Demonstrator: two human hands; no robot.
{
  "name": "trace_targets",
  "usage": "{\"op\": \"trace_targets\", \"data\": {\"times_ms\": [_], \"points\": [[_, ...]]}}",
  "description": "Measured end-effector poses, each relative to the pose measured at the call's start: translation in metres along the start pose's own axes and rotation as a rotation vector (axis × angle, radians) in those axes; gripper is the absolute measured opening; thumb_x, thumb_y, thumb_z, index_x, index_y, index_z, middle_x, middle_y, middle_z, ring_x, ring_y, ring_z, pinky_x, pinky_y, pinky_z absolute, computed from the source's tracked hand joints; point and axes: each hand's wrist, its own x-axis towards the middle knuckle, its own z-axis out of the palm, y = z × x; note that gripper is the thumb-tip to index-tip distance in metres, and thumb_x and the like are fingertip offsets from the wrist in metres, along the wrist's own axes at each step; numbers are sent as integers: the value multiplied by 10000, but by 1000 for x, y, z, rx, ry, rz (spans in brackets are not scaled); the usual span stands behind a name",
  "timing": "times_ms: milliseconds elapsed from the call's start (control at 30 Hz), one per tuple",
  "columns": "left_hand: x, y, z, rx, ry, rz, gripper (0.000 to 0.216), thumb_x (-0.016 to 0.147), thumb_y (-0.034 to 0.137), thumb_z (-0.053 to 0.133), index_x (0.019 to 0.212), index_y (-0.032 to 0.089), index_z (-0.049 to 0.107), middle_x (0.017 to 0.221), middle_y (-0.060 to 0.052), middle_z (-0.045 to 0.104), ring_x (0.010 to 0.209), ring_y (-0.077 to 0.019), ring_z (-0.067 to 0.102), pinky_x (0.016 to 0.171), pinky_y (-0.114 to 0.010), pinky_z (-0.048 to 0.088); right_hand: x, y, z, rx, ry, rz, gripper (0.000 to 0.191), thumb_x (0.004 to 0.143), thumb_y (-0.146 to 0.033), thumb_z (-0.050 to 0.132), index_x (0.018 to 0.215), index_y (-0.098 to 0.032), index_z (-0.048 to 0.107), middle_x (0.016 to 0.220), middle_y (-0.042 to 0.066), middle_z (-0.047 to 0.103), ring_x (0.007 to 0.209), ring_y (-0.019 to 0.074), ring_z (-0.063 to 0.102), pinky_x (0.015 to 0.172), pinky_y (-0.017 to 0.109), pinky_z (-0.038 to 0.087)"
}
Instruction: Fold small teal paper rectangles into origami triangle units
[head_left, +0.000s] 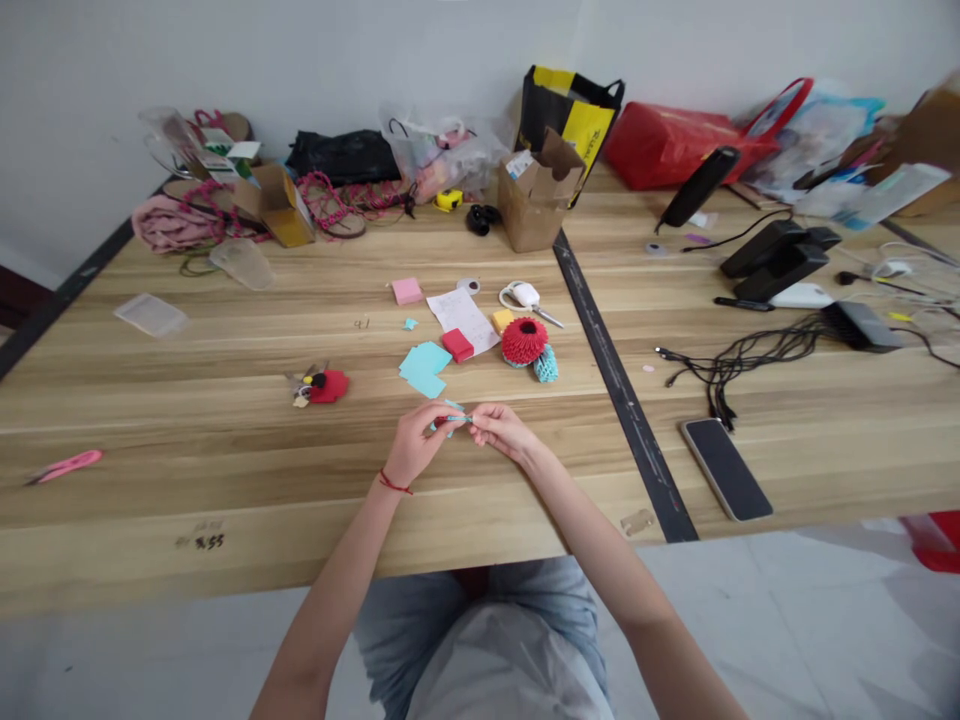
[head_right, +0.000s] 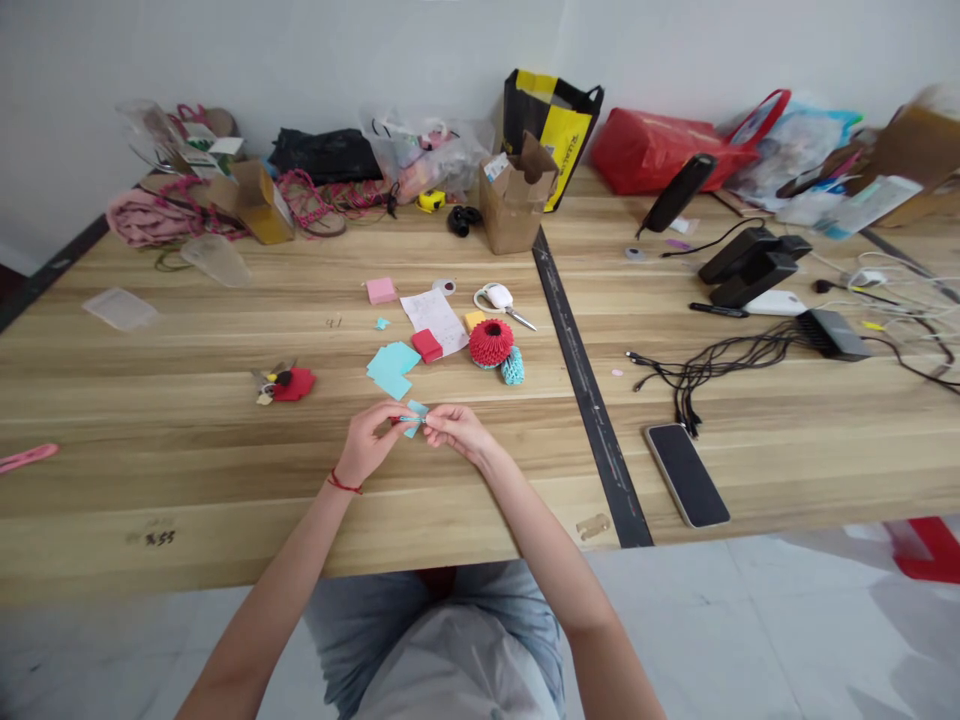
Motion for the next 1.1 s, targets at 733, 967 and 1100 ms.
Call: {"op": "trace_targets", "data": {"times_ms": [733,967,1100], "points": [[-3,-4,-2,5,-24,-2,119,825,261,590,835,194,688,845,-45,710,790,-143,639,765,-281,509,-2,-2,2,30,-13,19,263,579,-341,811,674,-137,674,596,-12,649,460,39,558,463,131,463],[-3,-4,-1,-9,-36,-43,105,811,254,610,838,189,689,825,-43,705,762,-138,635,722,-264,507,-4,-5,3,22,0,9,270,550,-293,830,718,-137,688,609,-7,661,475,48,570,479,141,472],[-4,-6,-1,-19,-33,-30,108,819,244,599,839,193,692,841,-46,709,789,-143,640,749,-273,511,-4,-5,3,3,-4,10,264,567,-321,818,684,-131,678,595,-4,655,462,51,568,469,147,467]]}}
